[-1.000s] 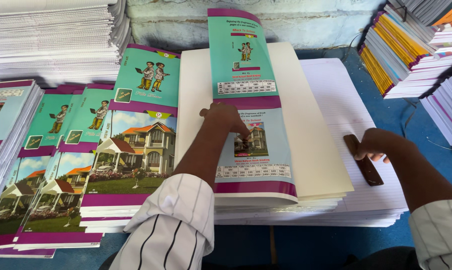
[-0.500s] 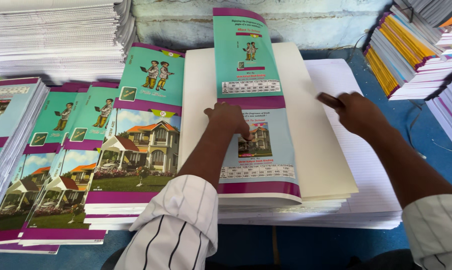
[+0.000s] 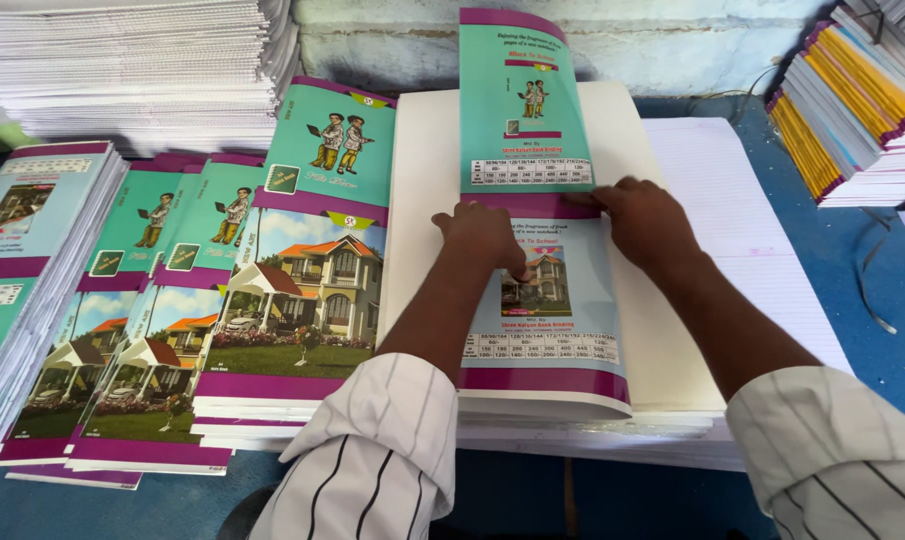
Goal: The person repeatedly folds a stack of printed booklets in half along the spine and presses the fold with a flat tool. The person handles the booklets one at a time, placing each folded unit back onto the stack.
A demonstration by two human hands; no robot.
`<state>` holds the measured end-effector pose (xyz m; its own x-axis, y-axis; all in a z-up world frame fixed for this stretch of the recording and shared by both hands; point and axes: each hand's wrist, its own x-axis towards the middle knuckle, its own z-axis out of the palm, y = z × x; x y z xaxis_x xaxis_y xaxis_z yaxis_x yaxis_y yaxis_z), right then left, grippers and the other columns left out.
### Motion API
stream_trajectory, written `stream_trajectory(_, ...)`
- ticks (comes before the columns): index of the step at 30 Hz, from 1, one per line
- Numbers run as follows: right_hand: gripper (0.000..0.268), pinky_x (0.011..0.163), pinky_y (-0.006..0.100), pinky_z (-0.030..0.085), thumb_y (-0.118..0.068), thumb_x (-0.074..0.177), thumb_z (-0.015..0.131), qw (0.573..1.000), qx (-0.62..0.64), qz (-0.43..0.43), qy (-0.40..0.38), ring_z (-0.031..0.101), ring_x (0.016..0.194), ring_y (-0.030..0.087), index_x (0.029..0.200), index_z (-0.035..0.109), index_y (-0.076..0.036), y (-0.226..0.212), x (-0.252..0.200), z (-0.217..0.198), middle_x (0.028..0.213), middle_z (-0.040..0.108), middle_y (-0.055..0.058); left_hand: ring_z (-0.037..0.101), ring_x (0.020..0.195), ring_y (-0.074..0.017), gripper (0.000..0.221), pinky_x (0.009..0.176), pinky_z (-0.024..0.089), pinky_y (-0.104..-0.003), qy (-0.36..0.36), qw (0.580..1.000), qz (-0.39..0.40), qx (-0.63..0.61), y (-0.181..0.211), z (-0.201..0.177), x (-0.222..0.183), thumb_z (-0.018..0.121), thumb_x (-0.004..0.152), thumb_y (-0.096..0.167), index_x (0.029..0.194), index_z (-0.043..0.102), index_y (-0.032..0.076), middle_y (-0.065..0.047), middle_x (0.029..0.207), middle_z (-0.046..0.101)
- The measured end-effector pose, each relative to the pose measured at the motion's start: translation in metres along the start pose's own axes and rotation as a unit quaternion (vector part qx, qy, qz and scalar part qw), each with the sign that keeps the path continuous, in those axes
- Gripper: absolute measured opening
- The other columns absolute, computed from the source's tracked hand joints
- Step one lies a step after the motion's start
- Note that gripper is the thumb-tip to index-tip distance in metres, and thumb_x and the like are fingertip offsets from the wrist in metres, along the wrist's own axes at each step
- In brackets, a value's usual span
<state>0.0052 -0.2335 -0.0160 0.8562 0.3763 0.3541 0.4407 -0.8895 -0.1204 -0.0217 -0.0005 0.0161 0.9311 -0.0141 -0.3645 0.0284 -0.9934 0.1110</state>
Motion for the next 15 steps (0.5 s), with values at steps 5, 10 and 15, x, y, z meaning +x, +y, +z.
stream_trajectory(5, 0.039, 0.087, 0.045, 0.055, 0.001, 0.087, 0.06, 0.998, -0.058, -0.035, -0.007, 0.067, 0.1, 0.033, 0.121, 0.073, -0.011, 0.004, -0.001, 0.013, 0.105, 0.074, 0.011, 0.049, 0.137, -0.0308, 0.091, 0.113, 0.032, -0.063, 0.002, 1.0, 0.002, -0.001, -0.001, 0.002, 0.001, 0.092, 0.061, 0.053, 0.138, 0.06, 0.018, -0.008, 0.14, 0.058)
stream_trajectory(10, 0.038, 0.086, 0.044, 0.055, 0.0, 0.085, 0.06, 0.995, -0.08, -0.033, -0.043, 0.068, 0.099, 0.032, 0.119, 0.073, -0.012, 0.0, -0.007, 0.006, 0.102, 0.076, 0.011, 0.045, 0.141, -0.0345, 0.088, 0.119, 0.019, -0.069, 0.0, 1.0, -0.008, -0.007, 0.005, 0.0, -0.004, 0.089, 0.065, 0.048, 0.142, 0.057, 0.02, -0.014, 0.147, 0.053)
stream_trajectory(15, 0.035, 0.087, 0.043, 0.056, 0.0, 0.086, 0.06, 0.995, -0.075, -0.025, -0.068, 0.069, 0.1, 0.03, 0.116, 0.074, -0.013, -0.008, -0.022, -0.005, 0.103, 0.077, 0.009, 0.045, 0.143, -0.0336, 0.085, 0.121, 0.014, -0.071, -0.018, 1.0, -0.018, 0.007, 0.009, -0.004, -0.006, 0.087, 0.067, 0.049, 0.142, 0.058, 0.021, -0.012, 0.147, 0.055)
